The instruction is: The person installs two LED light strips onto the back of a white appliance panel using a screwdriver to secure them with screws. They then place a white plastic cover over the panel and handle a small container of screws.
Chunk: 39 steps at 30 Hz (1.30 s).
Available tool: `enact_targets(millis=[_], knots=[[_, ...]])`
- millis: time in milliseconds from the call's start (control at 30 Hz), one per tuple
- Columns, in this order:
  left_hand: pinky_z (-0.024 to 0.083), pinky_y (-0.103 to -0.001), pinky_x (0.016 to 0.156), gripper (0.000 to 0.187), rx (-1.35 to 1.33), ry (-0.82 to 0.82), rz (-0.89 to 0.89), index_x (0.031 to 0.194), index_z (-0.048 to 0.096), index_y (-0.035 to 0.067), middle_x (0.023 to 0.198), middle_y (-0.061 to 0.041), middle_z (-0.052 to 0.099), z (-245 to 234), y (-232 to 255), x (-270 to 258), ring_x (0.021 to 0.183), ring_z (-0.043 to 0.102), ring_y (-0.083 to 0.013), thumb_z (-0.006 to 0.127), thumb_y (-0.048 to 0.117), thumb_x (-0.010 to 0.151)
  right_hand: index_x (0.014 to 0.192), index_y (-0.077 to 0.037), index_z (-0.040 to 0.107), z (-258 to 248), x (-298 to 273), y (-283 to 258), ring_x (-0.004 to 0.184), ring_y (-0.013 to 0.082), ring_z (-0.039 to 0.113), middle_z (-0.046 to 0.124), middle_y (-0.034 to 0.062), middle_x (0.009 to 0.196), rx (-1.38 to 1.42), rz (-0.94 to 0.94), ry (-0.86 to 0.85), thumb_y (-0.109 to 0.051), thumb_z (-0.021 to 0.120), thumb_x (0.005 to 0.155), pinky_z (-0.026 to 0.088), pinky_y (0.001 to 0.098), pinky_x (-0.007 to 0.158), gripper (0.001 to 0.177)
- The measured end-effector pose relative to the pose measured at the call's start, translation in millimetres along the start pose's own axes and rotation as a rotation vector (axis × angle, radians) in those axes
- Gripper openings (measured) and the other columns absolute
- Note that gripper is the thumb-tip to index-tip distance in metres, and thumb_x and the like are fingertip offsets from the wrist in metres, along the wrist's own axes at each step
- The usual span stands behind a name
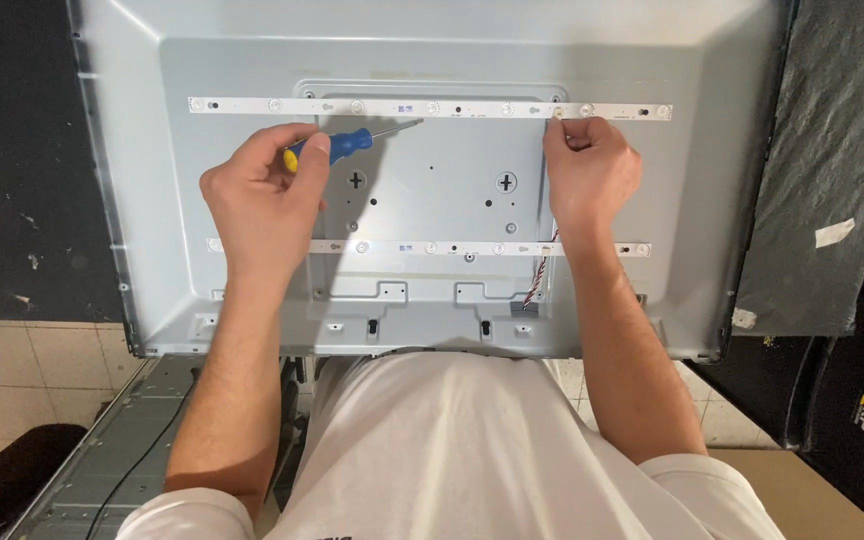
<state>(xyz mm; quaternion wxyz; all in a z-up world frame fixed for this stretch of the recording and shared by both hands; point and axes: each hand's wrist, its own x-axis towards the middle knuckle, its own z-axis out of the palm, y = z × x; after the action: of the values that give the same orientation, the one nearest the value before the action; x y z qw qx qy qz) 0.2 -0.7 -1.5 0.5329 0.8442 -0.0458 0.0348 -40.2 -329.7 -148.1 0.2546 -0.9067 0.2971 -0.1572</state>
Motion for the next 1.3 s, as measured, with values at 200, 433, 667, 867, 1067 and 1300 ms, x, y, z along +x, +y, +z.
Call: enact_targets(millis=[200,433,667,867,1067,1300], knots=[[0.058,-0.032,0.065,0.012,-0.005,-0.006,-0.011,0.119,0.081,-0.009,0.076,-0.021,0.073,3.8,-0.4,0.5,0.056,0.071,-0.0205,0.077,-0.003,0.109,0.089,-0.023,0.088,-1.5,-1.4,0.5,0.064,0.0162,0.073,0.071,-0.0077,0.068,0.017,-0.031,0.029,-0.026,0.088,0.091,0.055,0.0317,0.062,0.003],[0.059,-0.033,0.066,0.012,-0.005,-0.009,-0.014,0.120,0.081,-0.009,0.078,-0.021,0.074,3.9,0.6,-1.2,0.056,0.072,-0.0209,0.076,-0.004,0.110,0.093,-0.024,0.085,-3.0,5.9,7.7,0.063,0.0173,0.073,0.069,-0.0071,0.075,0.011,-0.131,0.018,-0.028,0.093,0.091,0.058,0.0354,0.061,0.010],[0.066,-0.025,0.058,0.013,0.033,0.024,-0.235,0.115,0.083,0.006,0.064,0.001,0.058,0.0,19.5,2.1,0.054,0.057,-0.0094,0.078,0.017,0.109,0.125,-0.017,0.085,-36.3,48.6,16.4,0.063,0.0126,0.055,0.068,0.0001,0.120,0.170,-0.395,-0.382,-0.016,0.079,0.108,0.048,0.0342,0.070,0.018],[0.066,-0.026,0.057,0.012,0.014,0.048,-0.246,0.115,0.082,0.006,0.064,0.001,0.057,-6.1,19.9,1.3,0.056,0.052,-0.0084,0.077,0.015,0.109,0.117,-0.018,0.088,-35.1,66.1,27.1,0.081,0.0171,0.068,0.074,-0.0020,0.119,0.085,-0.611,-0.405,-0.015,0.085,0.111,0.049,0.0354,0.072,0.007],[0.053,-0.025,0.051,0.012,-0.103,0.149,-0.264,0.117,0.080,0.002,0.079,-0.007,0.072,-26.1,1.9,2.6,0.057,0.069,-0.0160,0.077,0.013,0.111,0.121,-0.017,0.087,-42.4,69.8,23.8,0.074,0.0175,0.066,0.074,-0.0009,0.122,0.108,-0.621,-0.454,-0.015,0.084,0.111,0.050,0.0369,0.073,0.010],[0.059,-0.026,0.059,0.041,-0.457,0.727,-0.442,0.127,0.074,0.009,0.104,-0.014,0.089,-135.3,-34.0,-6.5,0.084,0.088,-0.0211,0.082,0.032,0.095,0.132,-0.009,0.083,-64.0,68.5,10.4,0.084,0.0179,0.066,0.070,0.0066,0.130,0.275,-0.483,-0.610,-0.012,0.081,0.113,0.052,0.0333,0.087,0.020]])
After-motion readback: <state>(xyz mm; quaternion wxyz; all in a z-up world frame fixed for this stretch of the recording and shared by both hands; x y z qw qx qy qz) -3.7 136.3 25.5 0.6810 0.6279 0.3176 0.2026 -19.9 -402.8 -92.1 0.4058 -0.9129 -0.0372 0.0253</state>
